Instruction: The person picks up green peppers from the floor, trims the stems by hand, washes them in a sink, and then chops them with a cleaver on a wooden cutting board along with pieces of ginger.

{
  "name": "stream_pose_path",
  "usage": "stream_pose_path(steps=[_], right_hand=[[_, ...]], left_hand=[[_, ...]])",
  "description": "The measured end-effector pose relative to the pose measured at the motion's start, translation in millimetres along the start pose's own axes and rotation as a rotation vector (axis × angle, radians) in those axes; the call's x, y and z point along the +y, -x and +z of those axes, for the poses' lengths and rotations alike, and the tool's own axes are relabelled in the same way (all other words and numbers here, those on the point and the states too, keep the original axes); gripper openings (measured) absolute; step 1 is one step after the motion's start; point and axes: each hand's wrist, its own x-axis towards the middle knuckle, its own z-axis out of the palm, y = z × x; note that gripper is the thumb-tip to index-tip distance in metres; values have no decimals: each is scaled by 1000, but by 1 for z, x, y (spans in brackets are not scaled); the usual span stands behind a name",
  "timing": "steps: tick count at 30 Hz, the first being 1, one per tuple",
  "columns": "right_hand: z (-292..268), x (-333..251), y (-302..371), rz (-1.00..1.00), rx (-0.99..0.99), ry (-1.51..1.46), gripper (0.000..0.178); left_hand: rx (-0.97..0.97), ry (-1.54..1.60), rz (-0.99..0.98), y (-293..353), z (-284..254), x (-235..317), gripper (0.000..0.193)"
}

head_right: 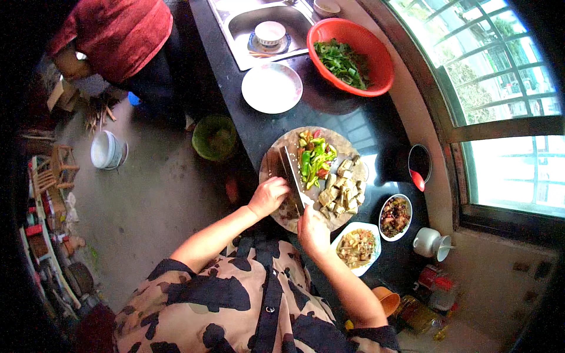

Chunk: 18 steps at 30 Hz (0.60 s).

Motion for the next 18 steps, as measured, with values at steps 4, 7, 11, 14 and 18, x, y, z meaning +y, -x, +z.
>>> stream_pose_path(steps=[4, 7, 11, 14, 18], right_hand=[[-1, 0, -6, -27, 19, -1, 26], [-36, -6, -13, -30, -121, -38, 21], [3, -1, -3, -13, 3, -21, 35], [6, 1, -8, -31, 53, -63, 33], [-37, -4, -19, -113, -89, -55, 21]], left_hand=[[16, 0, 38, -2, -3, -4, 7], [26, 14, 29, 0, -2, -5, 7], [28, 0, 6, 4, 4, -7, 8], [27, 13, 35, -1, 1, -6, 8], [39, 49, -8, 4, -1, -7, 7]])
